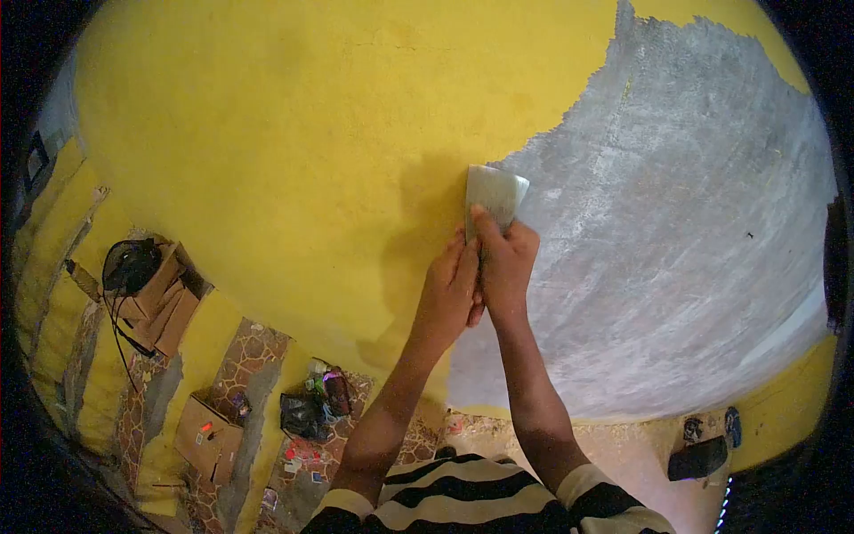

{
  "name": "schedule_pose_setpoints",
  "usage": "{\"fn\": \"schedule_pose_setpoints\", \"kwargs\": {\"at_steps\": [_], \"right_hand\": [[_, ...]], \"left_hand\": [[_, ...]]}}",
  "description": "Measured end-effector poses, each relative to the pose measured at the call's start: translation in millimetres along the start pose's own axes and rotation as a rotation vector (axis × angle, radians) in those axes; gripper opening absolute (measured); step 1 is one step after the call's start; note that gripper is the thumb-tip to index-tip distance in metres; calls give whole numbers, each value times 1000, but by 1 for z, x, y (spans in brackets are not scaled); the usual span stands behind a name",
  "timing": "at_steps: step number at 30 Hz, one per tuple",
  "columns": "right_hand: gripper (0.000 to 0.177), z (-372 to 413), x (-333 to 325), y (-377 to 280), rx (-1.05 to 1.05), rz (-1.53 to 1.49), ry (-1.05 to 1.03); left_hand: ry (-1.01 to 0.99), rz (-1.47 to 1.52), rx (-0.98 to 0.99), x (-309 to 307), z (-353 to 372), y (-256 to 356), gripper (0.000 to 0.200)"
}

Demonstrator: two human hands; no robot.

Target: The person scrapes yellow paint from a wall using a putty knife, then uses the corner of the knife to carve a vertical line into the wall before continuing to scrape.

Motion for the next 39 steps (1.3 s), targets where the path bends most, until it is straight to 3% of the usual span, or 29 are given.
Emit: {"fn": "schedule_pose_setpoints", "kwargs": {"at_steps": [3,5,8,12,14,18,21,23,26,30,32,36,38,39], "right_hand": [[31,-2,-1,-19,75,-77,-30],[32,4,-5,-11,9,85,-5],[30,14,-4,-1,96,-66,-22],[29,2,-4,-2,50,28,-20],[29,4,-1,-21,89,-70,-60],[29,11,-2,-3,71,-5,-17],[31,8,-1,-5,-5,2,17],[32,-1,0,-8,-85,71,-9],[30,5,-3,-15,-9,106,-34],[32,11,3,-2,-6,-53,28],[31,8,-1,-7,-67,141,-3],[34,9,0,-22,-190,247,14],[32,17,-3,-36,-241,544,-46],[32,18,-2,-41,-248,541,-48]], "left_hand": [[-78,49,99,4,-2,9,36],[-30,38,7,5,4,-2,34],[-4,78,-74,-1,6,-23,34],[-34,62,-6,3,3,0,33],[-34,25,26,3,2,4,32],[-48,95,6,0,6,-10,31],[-58,60,-61,-4,1,-11,32],[-52,75,-2,-3,-4,-4,35],[-38,83,19,1,5,0,37],[-55,66,-24,-5,4,-8,37],[-83,103,-76,-4,6,3,35],[-100,126,-69,-9,0,-3,36],[-215,306,-152,-10,-1,-11,38],[-214,305,-144,-11,-3,-9,38]]}}
Point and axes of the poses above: each hand's wrist, its own z-axis away from the middle knuckle, its own x-axis out of the palm, y = z × x, the point moved 2 cm from there along -z, towards the middle knuckle, and after that the axes turned 3 degrees about z, right-handed, at the moved point
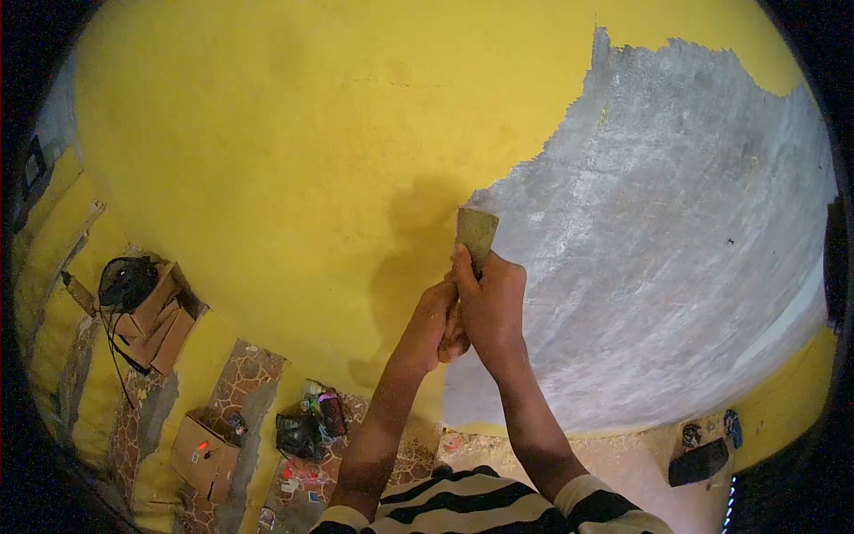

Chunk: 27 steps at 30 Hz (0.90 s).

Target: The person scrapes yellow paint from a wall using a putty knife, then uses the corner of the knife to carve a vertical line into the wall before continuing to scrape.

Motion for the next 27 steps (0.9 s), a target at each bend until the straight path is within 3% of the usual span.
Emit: {"fn": "schedule_pose_setpoints", "kwargs": {"at_steps": [5,8,11,14,17,18,20,21,23,27], "right_hand": [[23,-4,-1,-9,-1,46,-157],[24,-5,8,0,-86,70,-120],[23,-4,14,-3,-56,134,-130],[23,-4,14,-8,-133,273,-126],[24,-4,16,-13,0,211,-140],[24,-3,18,-10,4,209,-141],[24,-1,22,-7,-198,317,-73],[24,-2,22,-11,-196,315,-77],[25,-3,20,-17,25,257,-127],[24,0,20,-1,-46,223,-93]], "left_hand": [[-154,273,-92,-10,-2,-5,36],[-184,330,-80,-17,-6,-9,38],[-20,416,-83,-27,-12,-22,37],[-196,452,-81,-36,-14,-27,34],[-121,458,-110,-38,-17,-27,39],[-118,458,-113,-39,-18,-27,39],[-56,408,-130,-44,-22,-28,39],[-52,409,-130,-45,-24,-30,39],[-41,505,-118,-44,-28,-36,36],[-78,467,-85,-40,-22,-31,37]]}}
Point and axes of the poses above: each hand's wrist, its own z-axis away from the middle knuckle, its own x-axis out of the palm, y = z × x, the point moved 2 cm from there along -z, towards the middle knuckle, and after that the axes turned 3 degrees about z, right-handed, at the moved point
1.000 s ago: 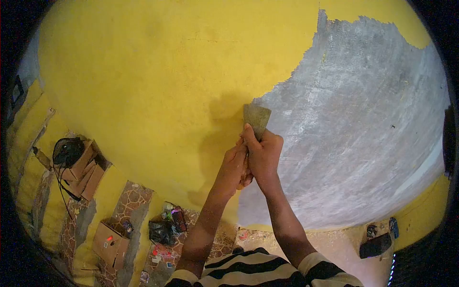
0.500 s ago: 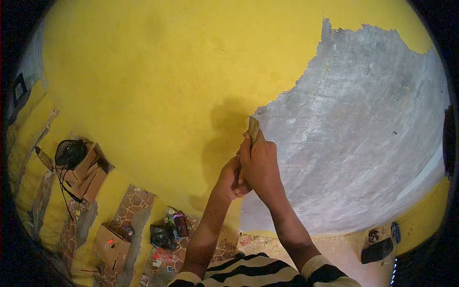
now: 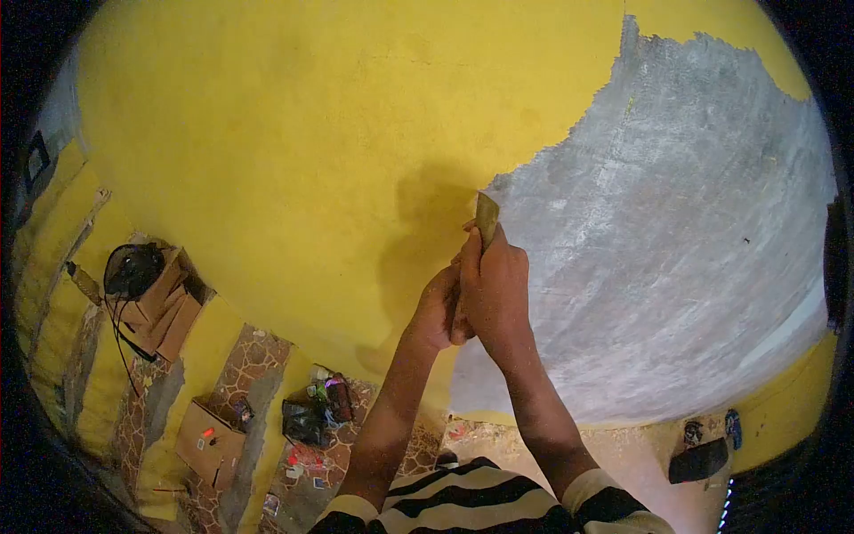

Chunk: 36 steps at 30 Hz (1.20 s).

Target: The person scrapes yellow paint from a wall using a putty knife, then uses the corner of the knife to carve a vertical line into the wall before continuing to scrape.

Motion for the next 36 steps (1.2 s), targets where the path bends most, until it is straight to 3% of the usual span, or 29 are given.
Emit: {"fn": "schedule_pose_setpoints", "kwargs": {"at_steps": [2,3,5,9,11,12,14,17,20,26,33,36], "right_hand": [[24,0,1,6,104,-98,-30],[24,-2,-1,4,102,-99,-33],[31,-3,-7,-2,84,-257,-67],[30,-5,-14,-4,118,-64,-120],[30,-6,-13,-3,90,-25,-123],[30,-6,-10,-2,100,-24,-131],[31,-4,-4,-4,105,-23,-108],[24,7,-12,-11,121,-175,14],[30,22,-13,-8,77,-428,194],[47,33,18,26,-84,-457,124],[53,29,31,29,-103,-544,200],[53,25,29,29,-100,-577,208]], "left_hand": [[-358,94,3,1,3,3,38],[-357,95,5,7,6,2,38],[-195,-123,172,14,18,1,56],[-177,-285,339,37,41,8,53],[38,-838,536,37,47,7,55],[44,-834,525,37,44,3,55],[226,-1116,965,42,42,-3,50],[286,-1116,1080,53,42,-9,44],[185,-948,919,24,29,-19,33],[263,-989,1118,13,20,-30,23],[258,-995,1051,6,17,-23,26],[241,-980,1167,10,12,-21,26]]}}
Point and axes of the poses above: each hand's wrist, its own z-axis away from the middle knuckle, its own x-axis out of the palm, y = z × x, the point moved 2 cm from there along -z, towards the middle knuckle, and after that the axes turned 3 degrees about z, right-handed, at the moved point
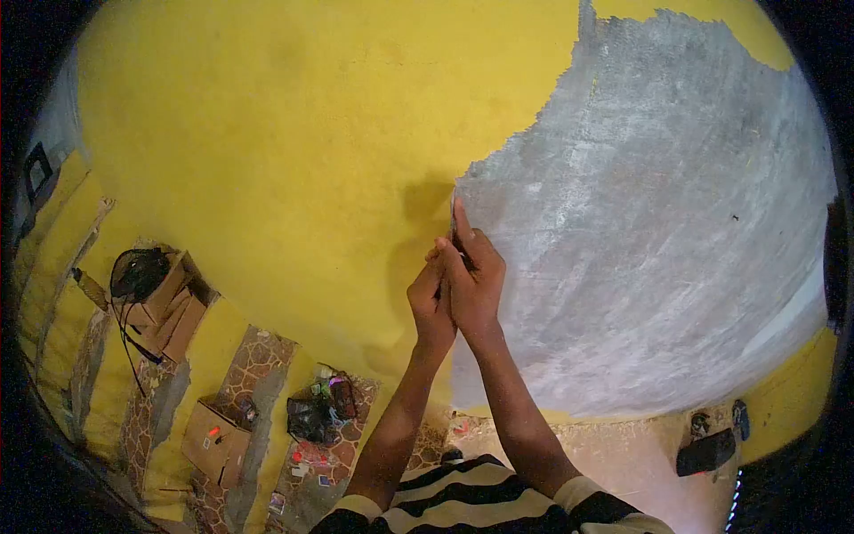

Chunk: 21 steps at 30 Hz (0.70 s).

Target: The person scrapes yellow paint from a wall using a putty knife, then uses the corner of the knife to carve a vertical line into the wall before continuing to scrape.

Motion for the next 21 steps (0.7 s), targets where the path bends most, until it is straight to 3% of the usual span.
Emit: {"fn": "schedule_pose_setpoints", "kwargs": {"at_steps": [3,5,15,21], "right_hand": [[53,-2,-2,-10,-11,0,-16],[51,-2,-2,-19,220,-234,-96],[51,-9,0,-5,133,-161,-162],[54,-13,4,-6,136,-246,-85]], "left_hand": [[16,12,-72,-1,2,-6,25],[-23,-11,-57,0,2,2,25],[-39,-99,54,1,-10,3,22],[-35,-42,43,4,-14,10,22]]}}
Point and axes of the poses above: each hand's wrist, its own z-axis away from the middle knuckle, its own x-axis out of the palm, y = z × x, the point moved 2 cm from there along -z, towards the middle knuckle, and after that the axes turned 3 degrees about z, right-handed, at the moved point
